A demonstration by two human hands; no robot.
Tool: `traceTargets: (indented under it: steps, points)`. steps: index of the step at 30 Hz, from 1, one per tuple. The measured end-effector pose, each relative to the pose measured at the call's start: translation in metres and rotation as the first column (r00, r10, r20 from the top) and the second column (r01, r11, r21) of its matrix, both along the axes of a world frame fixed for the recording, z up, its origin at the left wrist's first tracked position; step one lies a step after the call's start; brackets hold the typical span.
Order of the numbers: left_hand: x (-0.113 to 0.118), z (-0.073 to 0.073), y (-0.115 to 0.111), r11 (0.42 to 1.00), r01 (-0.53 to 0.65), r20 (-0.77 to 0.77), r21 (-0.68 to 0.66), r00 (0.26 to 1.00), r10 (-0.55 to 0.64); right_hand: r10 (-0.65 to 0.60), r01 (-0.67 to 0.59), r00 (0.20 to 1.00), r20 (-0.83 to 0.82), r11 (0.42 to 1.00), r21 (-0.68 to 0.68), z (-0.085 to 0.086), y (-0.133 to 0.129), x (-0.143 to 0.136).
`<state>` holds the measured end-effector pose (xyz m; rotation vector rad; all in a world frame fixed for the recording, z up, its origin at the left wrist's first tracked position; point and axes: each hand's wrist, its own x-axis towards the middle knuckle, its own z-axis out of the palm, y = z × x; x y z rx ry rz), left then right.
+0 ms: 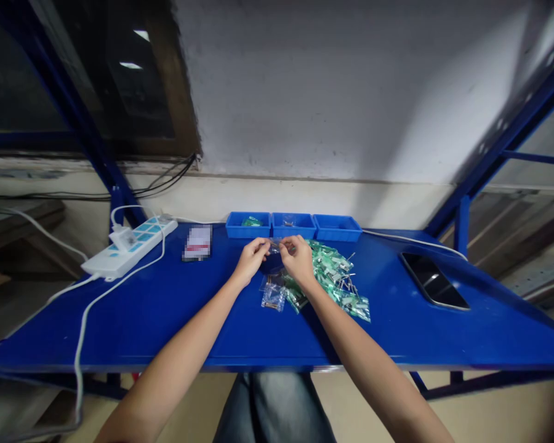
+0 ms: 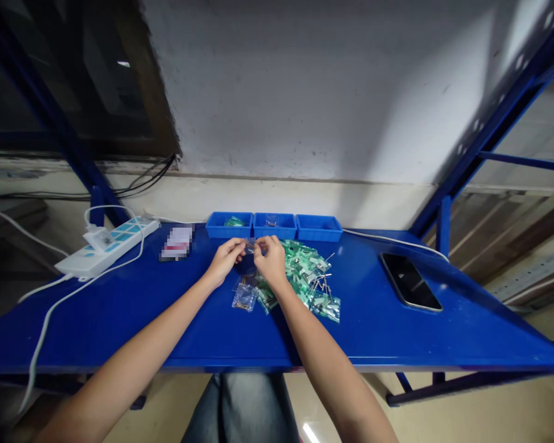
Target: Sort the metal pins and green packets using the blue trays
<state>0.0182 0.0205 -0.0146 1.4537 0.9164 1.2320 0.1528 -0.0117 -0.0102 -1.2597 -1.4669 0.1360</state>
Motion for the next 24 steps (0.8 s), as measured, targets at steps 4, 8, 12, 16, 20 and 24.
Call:
traceTargets:
  steps: [4, 8, 12, 16, 20, 24]
  points:
    - [-0.0001, -0.0014, 0.0016, 0.998, -0.043, 0.002, -0.043, 0.999, 0.043, -0.063, 0.063, 0.998, 0.008, 0.998, 0.007, 0.0017, -0.0006, 0.0002]
    - [-0.0011, -0.0003, 0.0023, 0.993, -0.068, -0.016, -0.098, 0.998, 0.067, -0.064, 0.064, 0.998, -0.022, 0.998, -0.010, -0.0005, 0.0005, 0.0000]
    - [-0.0019, 0.0022, 0.0019, 0.990, -0.019, -0.033, -0.140, 0.999, 0.015, -0.019, 0.017, 0.999, -0.033, 0.999, -0.036, -0.0019, 0.0006, -0.0022]
    - [-0.0030, 0.0011, 0.0038, 0.990, 0.014, 0.020, -0.140, 1.000, -0.011, 0.021, -0.023, 0.999, -0.035, 0.999, -0.048, -0.0021, 0.0002, -0.0033]
    - [-0.0046, -0.0017, 0.0055, 0.990, 0.019, 0.057, -0.139, 0.998, -0.011, 0.027, -0.030, 0.998, -0.049, 0.998, -0.051, 0.0000, -0.0027, -0.0037]
    - [-0.0050, -0.0022, 0.0047, 0.994, 0.003, 0.064, -0.111, 0.998, 0.005, 0.062, -0.065, 0.995, -0.078, 0.997, -0.041, 0.0032, -0.0062, -0.0066]
